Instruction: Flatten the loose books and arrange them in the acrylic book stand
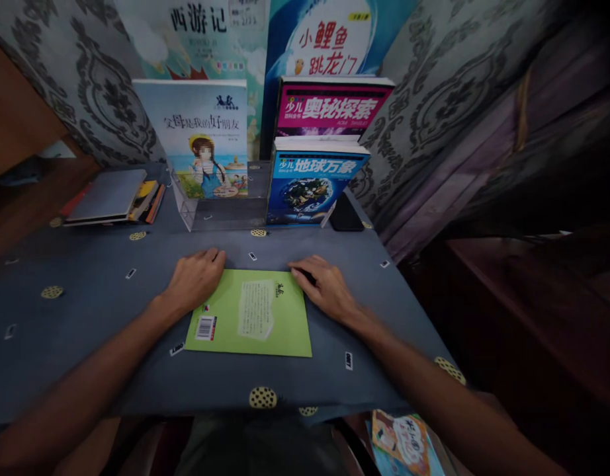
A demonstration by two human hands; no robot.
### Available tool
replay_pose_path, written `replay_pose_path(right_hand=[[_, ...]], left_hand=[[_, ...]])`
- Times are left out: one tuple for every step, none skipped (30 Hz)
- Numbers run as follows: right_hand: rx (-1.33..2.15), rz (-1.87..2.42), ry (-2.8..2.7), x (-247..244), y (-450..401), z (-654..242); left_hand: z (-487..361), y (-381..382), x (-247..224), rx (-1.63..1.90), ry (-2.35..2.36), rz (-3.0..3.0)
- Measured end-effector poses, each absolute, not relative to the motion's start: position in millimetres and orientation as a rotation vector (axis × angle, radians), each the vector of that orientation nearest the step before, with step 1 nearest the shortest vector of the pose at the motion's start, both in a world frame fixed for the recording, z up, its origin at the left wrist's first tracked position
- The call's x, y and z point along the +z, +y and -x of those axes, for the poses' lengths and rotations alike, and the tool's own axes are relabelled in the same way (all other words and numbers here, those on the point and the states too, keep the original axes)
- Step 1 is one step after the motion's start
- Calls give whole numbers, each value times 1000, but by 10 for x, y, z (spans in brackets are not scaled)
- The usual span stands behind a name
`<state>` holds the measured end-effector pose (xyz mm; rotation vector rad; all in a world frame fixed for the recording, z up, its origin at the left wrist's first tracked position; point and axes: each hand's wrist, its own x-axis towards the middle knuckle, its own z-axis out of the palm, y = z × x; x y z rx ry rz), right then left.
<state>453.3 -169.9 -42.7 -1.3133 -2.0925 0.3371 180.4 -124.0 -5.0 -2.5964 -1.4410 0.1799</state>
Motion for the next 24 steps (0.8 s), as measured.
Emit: replay_pose_path(right_hand=[[324,1284,-2118,-430,-1701,-4520],[314,1263,-2136,-432,-1703,-4510],[309,1247,-2150,-434,-1703,-4505],[309,1233,-2161,-436,-1702,-4505],[317,1217,-2173,-437,-1701,-4509],[326,1198,-2187,-436,-1701,-4517],[333,1180,-2203,-432,-1703,-4526],[336,1161,-2225,-424,-1712,-4531],[338,1138,-2259,-411,-1730,-4528],[337,1109,-2304,-393,-1760,-4514],[334,1073,-2356,-371,-1803,-4485],[332,1025,-2416,-346,-1857,-4442],[334,964,-2481,-319,-1920,-4384],[336,907,-2541,-294,-1987,-4318],[346,827,-2604,-270,-2052,-4247],[365,765,-2673,-250,-2111,-4177],[375,717,-2731,-235,-2159,-4114],[380,693,-2775,-223,-2193,-4060],[376,699,-2803,-215,-2215,-4016],[366,722,-2815,-210,-2225,-3983],[353,749,-2810,-206,-2229,-3959],[338,773,-2797,-202,-2230,-3940],[322,786,-2788,-196,-2232,-3926],[298,789,-2784,-189,-2237,-3913]], left_hand=[[-1805,-1238,-41,197,-1463,2599],[-1805,-1237,-31,219,-1492,2598],[-1804,-1237,-22,244,-1524,2596],[-1804,-1236,-15,273,-1553,2593],[-1803,-1235,-10,302,-1575,2589],[-1801,-1233,-9,329,-1589,2582],[-1800,-1232,-10,352,-1596,2573],[-1799,-1230,-13,371,-1600,2564],[-1799,-1230,-16,384,-1603,2555],[-1800,-1229,-19,391,-1610,2545],[-1800,-1230,-22,394,-1618,2539],[-1801,-1230,-25,396,-1624,2535],[-1802,-1231,-29,395,-1630,2532],[-1803,-1232,-33,392,-1635,2530],[-1803,-1232,-39,385,-1640,2526],[-1803,-1232,-45,376,-1645,2522],[-1803,-1232,-53,367,-1647,2520],[-1802,-1231,-59,361,-1650,2517],[-1802,-1230,-65,357,-1653,2515],[-1803,-1229,-68,356,-1658,2514],[-1803,-1227,-69,355,-1667,2512],[-1804,-1226,-66,353,-1678,2511],[-1804,-1225,-60,348,-1690,2511],[-1803,-1223,-52,341,-1702,2514]])
